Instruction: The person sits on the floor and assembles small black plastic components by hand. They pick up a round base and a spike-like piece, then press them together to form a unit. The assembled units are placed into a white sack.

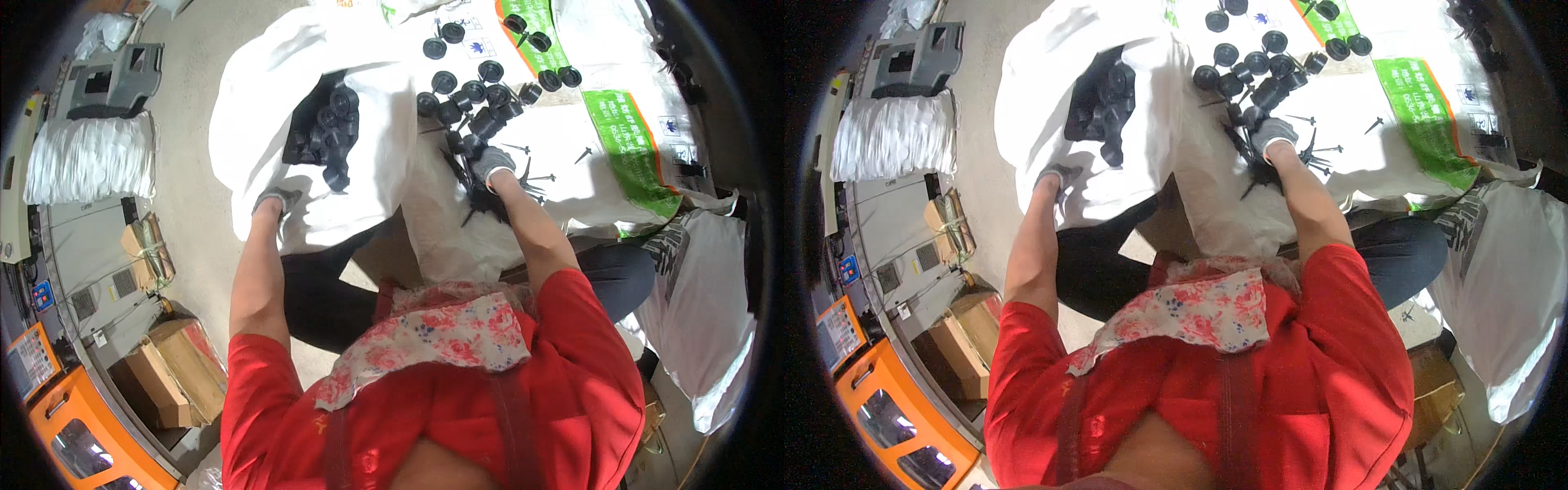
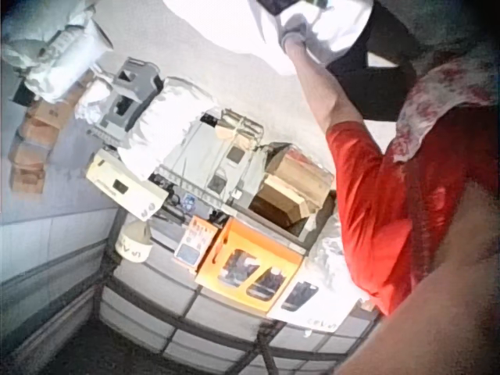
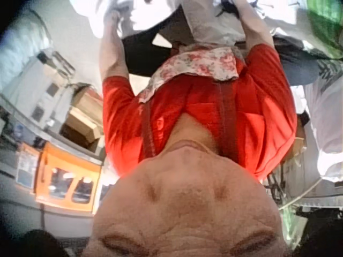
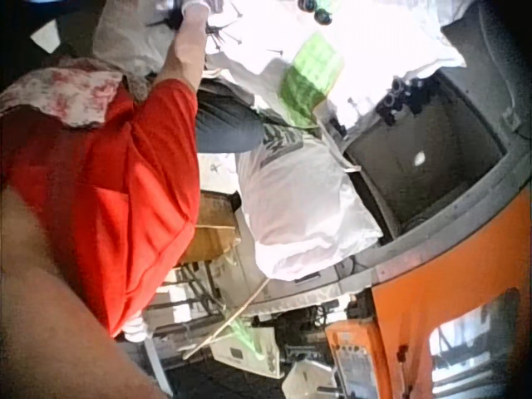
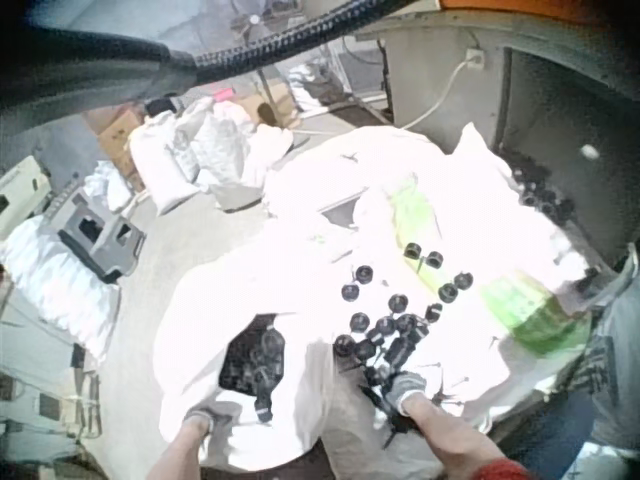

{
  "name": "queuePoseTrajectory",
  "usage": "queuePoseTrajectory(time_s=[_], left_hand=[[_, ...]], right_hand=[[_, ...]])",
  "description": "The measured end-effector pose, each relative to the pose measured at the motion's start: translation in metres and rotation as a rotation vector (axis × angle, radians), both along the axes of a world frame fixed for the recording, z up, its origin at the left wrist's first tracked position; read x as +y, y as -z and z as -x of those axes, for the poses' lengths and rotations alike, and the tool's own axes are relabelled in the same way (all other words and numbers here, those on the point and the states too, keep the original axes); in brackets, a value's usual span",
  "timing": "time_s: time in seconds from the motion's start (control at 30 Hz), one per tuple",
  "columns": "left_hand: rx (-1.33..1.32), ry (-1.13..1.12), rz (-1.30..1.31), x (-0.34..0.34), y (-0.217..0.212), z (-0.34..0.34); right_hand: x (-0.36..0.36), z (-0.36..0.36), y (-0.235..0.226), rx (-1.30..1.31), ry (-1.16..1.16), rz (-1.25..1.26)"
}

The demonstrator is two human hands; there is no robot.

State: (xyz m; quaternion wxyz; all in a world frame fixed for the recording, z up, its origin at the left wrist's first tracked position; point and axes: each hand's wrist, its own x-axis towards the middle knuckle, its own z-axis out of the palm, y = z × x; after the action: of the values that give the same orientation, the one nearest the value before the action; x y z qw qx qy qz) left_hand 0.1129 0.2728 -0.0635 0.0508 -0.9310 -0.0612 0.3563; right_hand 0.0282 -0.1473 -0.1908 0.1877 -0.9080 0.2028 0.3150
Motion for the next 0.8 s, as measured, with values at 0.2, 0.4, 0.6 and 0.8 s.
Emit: queuePoseTrajectory(time_s=[0.2,0.4,0.6,0.8], left_hand=[[-0.676,-0.255,0.617,0.021,0.003,-0.067],[-0.709,0.033,0.481,-0.066,-0.098,-0.070],[0.312,-0.233,1.644,-0.176,-0.039,0.067],[0.757,-0.261,1.536,-0.203,-0.080,0.119]], right_hand=[[-0.037,0.029,-0.019,-0.131,0.081,-0.282],[-0.062,0.054,-0.038,-0.297,0.720,-0.949],[0.009,0.067,-0.168,-1.274,-0.482,-0.405],[0.009,0.081,-0.187,-1.221,-0.791,-0.266]])
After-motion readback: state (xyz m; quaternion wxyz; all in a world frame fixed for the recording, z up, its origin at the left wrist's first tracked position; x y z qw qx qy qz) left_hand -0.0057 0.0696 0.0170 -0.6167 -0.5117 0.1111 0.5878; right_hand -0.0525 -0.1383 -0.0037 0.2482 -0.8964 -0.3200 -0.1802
